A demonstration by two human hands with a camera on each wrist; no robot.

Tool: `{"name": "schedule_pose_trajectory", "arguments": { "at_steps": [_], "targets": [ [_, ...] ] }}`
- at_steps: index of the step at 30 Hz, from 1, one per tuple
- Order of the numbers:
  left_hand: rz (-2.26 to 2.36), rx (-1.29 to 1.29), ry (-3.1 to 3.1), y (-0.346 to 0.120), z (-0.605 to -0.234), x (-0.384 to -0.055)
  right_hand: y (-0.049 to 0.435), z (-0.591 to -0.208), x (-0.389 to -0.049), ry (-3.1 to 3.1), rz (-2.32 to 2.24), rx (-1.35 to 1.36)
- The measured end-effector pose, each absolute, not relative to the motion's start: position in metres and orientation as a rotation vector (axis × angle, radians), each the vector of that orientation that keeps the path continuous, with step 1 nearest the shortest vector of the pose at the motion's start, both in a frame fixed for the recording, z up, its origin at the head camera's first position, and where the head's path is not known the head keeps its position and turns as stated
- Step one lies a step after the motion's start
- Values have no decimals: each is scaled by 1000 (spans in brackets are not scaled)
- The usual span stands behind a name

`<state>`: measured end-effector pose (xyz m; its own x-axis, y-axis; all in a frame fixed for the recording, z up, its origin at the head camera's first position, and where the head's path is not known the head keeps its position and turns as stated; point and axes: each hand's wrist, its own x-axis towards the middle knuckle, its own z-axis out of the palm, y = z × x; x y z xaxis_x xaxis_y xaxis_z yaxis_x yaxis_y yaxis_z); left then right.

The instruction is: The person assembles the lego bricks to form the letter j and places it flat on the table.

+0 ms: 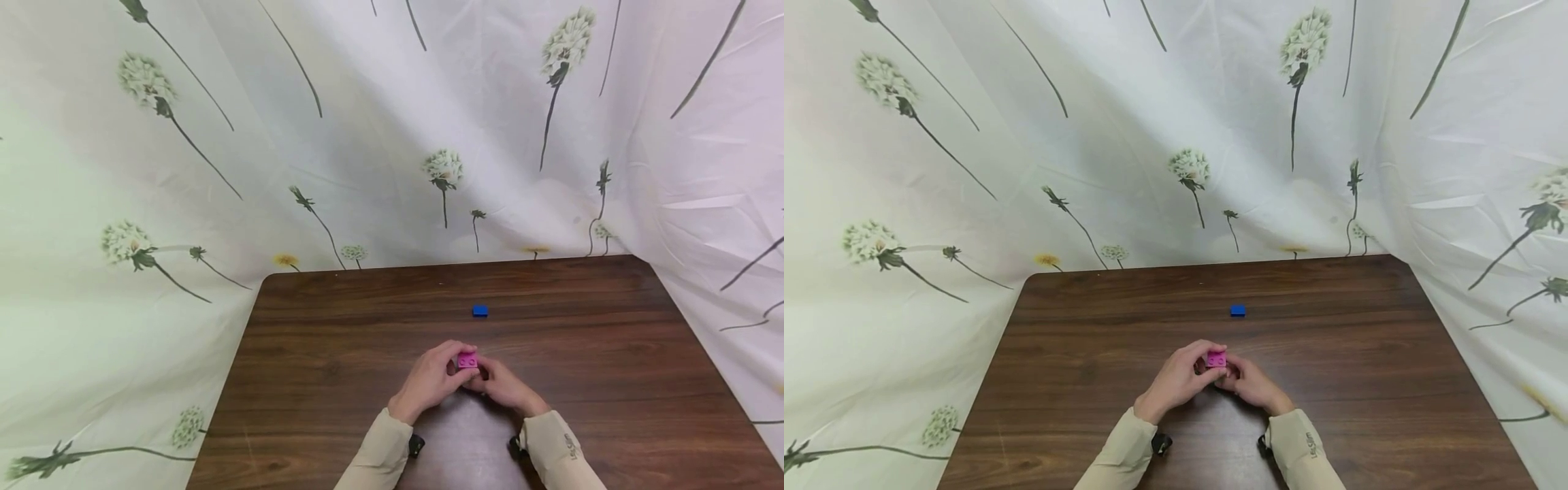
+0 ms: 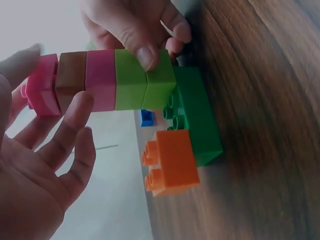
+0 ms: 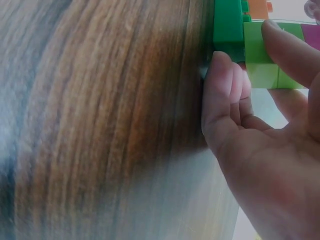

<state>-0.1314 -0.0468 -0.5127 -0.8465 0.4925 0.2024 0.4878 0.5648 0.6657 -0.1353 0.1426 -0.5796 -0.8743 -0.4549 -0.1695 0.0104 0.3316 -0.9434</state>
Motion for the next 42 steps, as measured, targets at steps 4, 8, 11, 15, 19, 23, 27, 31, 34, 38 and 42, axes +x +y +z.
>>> {"name": "schedule_pose_trajectory", "arguments": {
  "at_steps": [4, 8, 11, 15, 19, 23, 27, 31, 34, 38, 42],
  "targets": [
    [1285, 825, 2724, -45, -515, -131, 142, -579, -135, 2205, -1553, -374],
    [1391, 732, 2665, -44, -519, -131, 142, -578, -134, 2208, -1542, -348],
    [1478, 595, 2588, -43, -522, -131, 141, -576, -134, 2203, -1541, -331],
    [1578, 468, 2498, -42, -525, -132, 140, -576, -135, 2205, -1545, -324],
    [1634, 414, 2454, -41, -526, -131, 140, -575, -134, 2202, -1558, -321],
    [1664, 392, 2445, -40, -528, -130, 140, -576, -135, 2210, -1549, -324],
    [1652, 387, 2448, -41, -530, -131, 140, -577, -135, 2216, -1543, -336],
    [1629, 391, 2429, -40, -528, -132, 141, -578, -134, 2218, -1544, -328],
    [1614, 407, 2419, -40, -526, -132, 142, -578, -134, 2227, -1533, -331],
    [1598, 427, 2436, -40, -525, -132, 141, -578, -134, 2241, -1521, -350],
    [1619, 458, 2465, -40, -527, -132, 140, -580, -134, 2262, -1511, -366]
  ]
}}
